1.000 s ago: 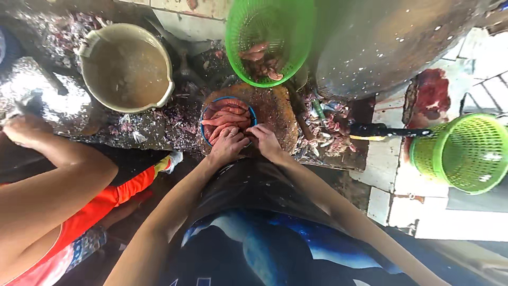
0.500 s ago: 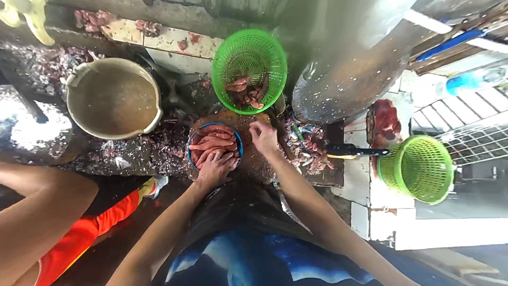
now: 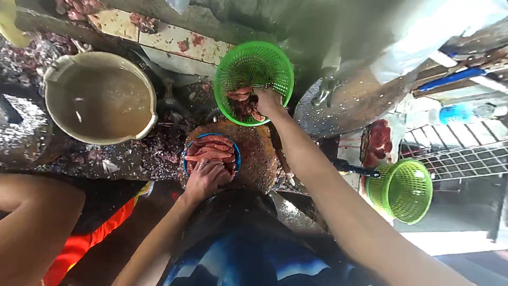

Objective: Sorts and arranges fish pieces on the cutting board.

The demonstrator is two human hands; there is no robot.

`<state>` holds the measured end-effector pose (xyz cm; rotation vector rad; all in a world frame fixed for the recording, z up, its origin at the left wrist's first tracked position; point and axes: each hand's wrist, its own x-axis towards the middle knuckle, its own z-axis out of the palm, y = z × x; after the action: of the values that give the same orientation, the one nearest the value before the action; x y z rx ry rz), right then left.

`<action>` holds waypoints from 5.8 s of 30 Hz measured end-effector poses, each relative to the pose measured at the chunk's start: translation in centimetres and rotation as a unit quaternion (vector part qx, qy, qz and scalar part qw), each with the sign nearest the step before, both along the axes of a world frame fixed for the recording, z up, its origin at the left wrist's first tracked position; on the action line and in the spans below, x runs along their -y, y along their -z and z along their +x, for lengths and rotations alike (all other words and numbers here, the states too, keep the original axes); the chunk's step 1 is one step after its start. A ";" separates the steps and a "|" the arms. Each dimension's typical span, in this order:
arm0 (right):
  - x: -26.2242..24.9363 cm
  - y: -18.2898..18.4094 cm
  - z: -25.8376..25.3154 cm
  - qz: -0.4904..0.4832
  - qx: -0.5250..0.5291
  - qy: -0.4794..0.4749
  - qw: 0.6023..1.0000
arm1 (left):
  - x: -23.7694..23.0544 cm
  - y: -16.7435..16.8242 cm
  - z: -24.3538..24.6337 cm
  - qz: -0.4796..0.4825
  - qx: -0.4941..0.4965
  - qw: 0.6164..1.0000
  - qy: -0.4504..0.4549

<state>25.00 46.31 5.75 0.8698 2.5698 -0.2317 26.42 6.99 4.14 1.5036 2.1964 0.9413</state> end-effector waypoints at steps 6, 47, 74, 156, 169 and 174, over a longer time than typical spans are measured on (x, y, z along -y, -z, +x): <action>-0.9 -0.1 -1.1 -0.017 0.102 -0.059 0.993 | -0.1 -0.4 -1.3 0.019 0.009 0.998 -0.058; 19.5 3.2 16.7 -0.270 -0.336 0.061 0.900 | -4.5 -4.1 0.5 -0.068 -0.145 0.976 0.150; 7.8 -2.1 7.9 -0.057 -0.266 0.200 0.941 | 0.7 -1.6 -0.4 0.014 -0.003 0.997 -0.080; 4.8 -10.7 5.5 -0.342 -0.468 0.178 0.795 | 6.1 -3.6 -3.8 0.057 0.139 0.944 -0.293; 12.3 -20.3 9.3 -0.405 -0.456 0.045 0.791 | -9.0 -9.7 -6.3 0.064 0.669 0.741 0.019; 14.7 -14.9 13.7 -0.374 -0.400 0.061 0.834 | -5.8 -6.7 -3.6 0.031 0.666 0.744 -0.042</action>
<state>38.70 31.64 20.70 0.6827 2.6684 -1.8366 22.87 12.79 10.87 0.3348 1.1077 1.4505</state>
